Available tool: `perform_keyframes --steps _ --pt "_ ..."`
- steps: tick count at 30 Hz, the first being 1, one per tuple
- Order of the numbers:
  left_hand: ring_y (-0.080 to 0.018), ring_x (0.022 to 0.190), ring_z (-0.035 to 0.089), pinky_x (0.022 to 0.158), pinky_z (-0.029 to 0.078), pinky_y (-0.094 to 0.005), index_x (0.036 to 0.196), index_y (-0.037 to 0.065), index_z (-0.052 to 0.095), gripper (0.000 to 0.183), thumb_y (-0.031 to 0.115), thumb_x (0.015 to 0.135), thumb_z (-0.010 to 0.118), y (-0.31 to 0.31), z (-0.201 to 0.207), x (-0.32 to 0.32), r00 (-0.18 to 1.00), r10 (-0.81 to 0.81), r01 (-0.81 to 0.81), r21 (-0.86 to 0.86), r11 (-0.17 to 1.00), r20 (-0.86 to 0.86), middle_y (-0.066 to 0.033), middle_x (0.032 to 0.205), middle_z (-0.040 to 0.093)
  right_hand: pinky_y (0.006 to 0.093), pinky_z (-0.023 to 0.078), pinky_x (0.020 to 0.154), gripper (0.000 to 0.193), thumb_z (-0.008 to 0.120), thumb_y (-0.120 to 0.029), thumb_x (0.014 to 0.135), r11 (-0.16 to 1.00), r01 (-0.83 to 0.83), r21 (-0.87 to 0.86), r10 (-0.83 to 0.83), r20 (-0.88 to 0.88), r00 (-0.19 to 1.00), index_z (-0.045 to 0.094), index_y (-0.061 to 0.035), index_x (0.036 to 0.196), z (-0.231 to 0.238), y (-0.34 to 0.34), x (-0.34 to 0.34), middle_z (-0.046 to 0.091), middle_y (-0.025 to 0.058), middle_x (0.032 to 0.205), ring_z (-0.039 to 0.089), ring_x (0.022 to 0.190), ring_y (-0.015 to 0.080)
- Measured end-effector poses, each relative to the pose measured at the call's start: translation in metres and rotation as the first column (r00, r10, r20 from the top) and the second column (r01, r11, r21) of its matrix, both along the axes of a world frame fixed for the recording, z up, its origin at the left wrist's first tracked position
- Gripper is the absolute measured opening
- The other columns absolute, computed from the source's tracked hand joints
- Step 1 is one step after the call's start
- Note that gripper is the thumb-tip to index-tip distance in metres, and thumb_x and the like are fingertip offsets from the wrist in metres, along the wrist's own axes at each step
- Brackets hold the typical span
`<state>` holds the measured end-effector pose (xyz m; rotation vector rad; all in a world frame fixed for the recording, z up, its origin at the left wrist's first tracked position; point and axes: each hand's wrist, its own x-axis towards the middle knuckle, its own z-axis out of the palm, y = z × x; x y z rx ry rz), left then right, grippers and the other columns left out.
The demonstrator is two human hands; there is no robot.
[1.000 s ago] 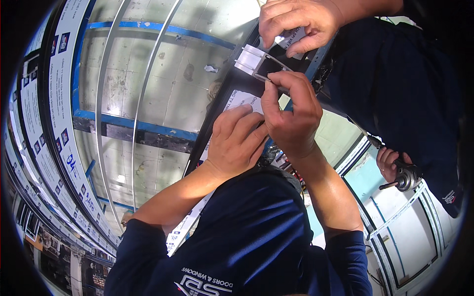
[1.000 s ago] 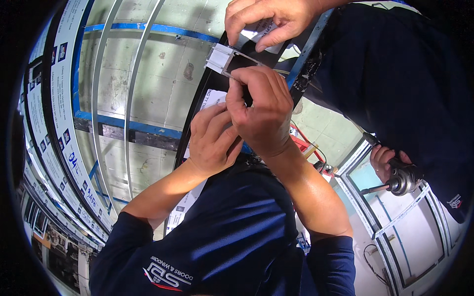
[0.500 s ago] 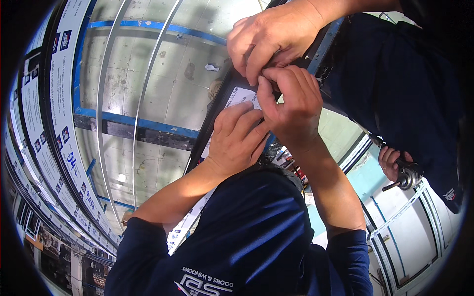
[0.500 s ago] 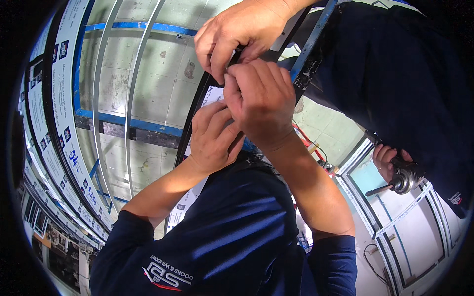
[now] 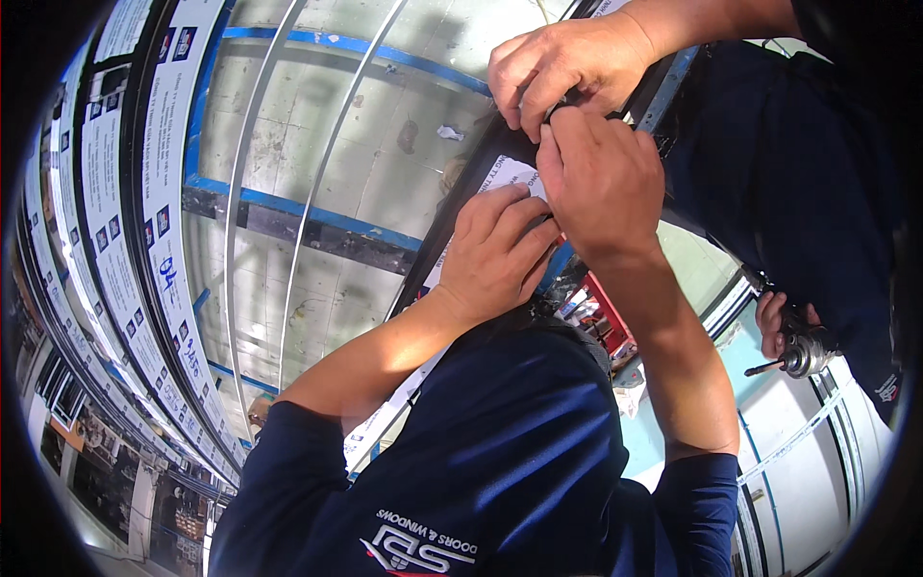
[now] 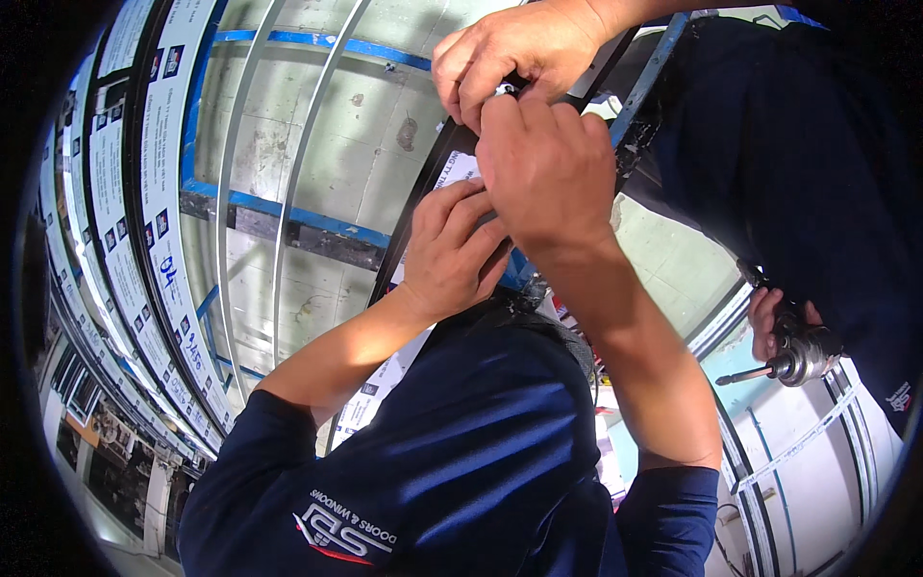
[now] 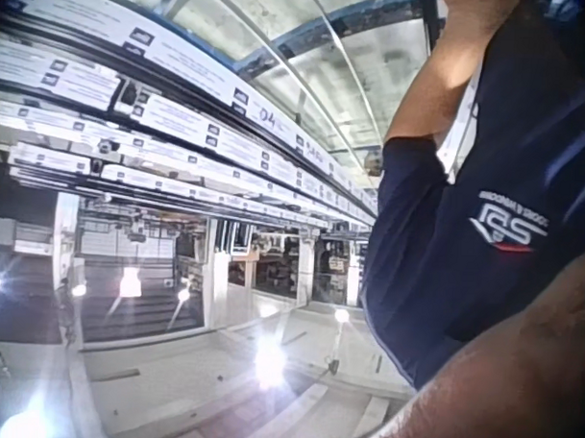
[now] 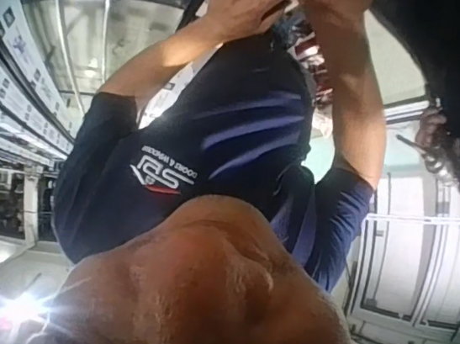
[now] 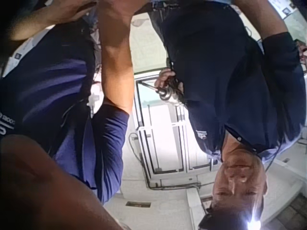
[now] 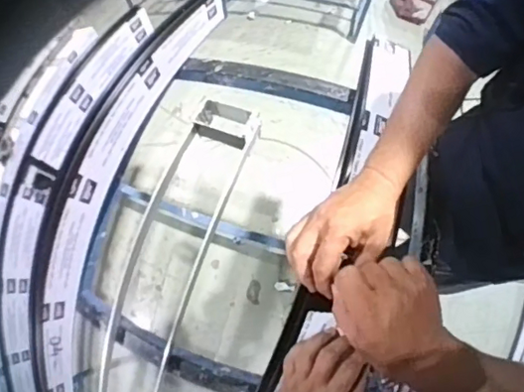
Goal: The recorder uses a power drill to assemble metal frame sections, assisted by a colleague.
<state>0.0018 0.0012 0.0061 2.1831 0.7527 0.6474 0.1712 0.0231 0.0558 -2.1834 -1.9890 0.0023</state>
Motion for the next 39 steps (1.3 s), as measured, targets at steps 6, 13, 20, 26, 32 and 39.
perform_keyframes --steps 6,13,20,26,32,39 --pt "-0.0294 0.127 0.056 0.107 0.044 -0.0473 0.117 0.014 0.07 0.039 0.018 0.08 0.081 -0.001 0.003 0.001 0.998 0.0 0.002 0.034 0.999 -0.056 -0.0041 0.124 0.063 0.0411 0.047 0.069 0.022 0.076 -0.028 0.091 0.997 -0.068 0.031 0.071 -0.088 0.994 0.06 -0.0137 0.093 -0.004 -0.005 0.01 0.065 0.0039 0.081 0.065 0.075 0.0252" --pt "-0.0296 0.127 0.056 0.108 0.042 -0.0473 0.12 0.014 0.068 0.045 0.014 0.077 0.079 -0.005 -0.001 0.001 0.998 0.021 -0.014 0.114 0.993 -0.058 -0.0043 0.124 0.063 0.0421 0.051 0.071 0.031 0.079 -0.027 0.093 0.964 0.254 -0.078 -0.263 -0.417 0.87 0.067 -0.0088 0.113 0.037 -0.064 -0.014 0.067 0.0079 0.079 0.068 0.074 0.0307" --pt "-0.0323 0.127 0.056 0.105 0.042 -0.0478 0.119 0.016 0.069 0.04 0.013 0.08 0.079 -0.008 -0.004 0.002 0.999 0.014 -0.005 0.187 0.982 -0.047 -0.0045 0.122 0.063 0.0414 0.052 0.066 0.023 0.078 -0.022 0.093 0.897 0.324 -0.301 -0.437 -0.487 0.756 0.069 -0.0059 0.107 0.066 -0.177 -0.031 0.065 0.0094 0.075 0.067 0.069 0.0306" --pt "-0.0348 0.126 0.055 0.106 0.042 -0.0513 0.118 0.014 0.069 0.037 0.013 0.081 0.077 -0.011 -0.014 0.003 0.999 0.001 0.016 0.326 0.945 -0.053 -0.0075 0.123 0.062 0.0422 0.051 0.061 0.015 0.076 -0.019 0.095 0.87 0.378 -0.315 -0.492 -0.523 0.696 0.069 -0.0067 0.101 0.062 -0.286 -0.04 0.064 0.0118 0.071 0.066 0.065 0.0309" --pt "-0.0404 0.125 0.057 0.11 0.044 -0.052 0.121 0.008 0.066 0.04 0.011 0.083 0.075 -0.014 -0.015 -0.003 0.992 -0.12 0.129 0.403 0.906 -0.048 -0.0139 0.125 0.064 0.0374 0.048 0.058 0.012 0.073 -0.014 0.097 0.722 0.588 -0.364 -0.639 -0.676 0.367 0.067 -0.0043 0.101 0.059 -0.394 -0.06 0.063 0.0134 0.067 0.061 0.057 0.0271" --pt "-0.0466 0.144 0.039 0.121 0.03 -0.0586 0.143 0.01 0.054 0.064 0.024 0.085 0.079 -0.075 -0.023 -0.066 0.963 0.123 0.026 0.536 0.844 -0.241 -0.0191 0.15 0.05 0.043 0.055 0.069 0.017 0.073 -0.021 0.098 0.495 0.769 -0.405 -0.806 -0.544 0.233 0.068 -0.005 0.101 0.022 -0.559 -0.103 0.073 0.0175 0.085 0.073 0.078 0.036"
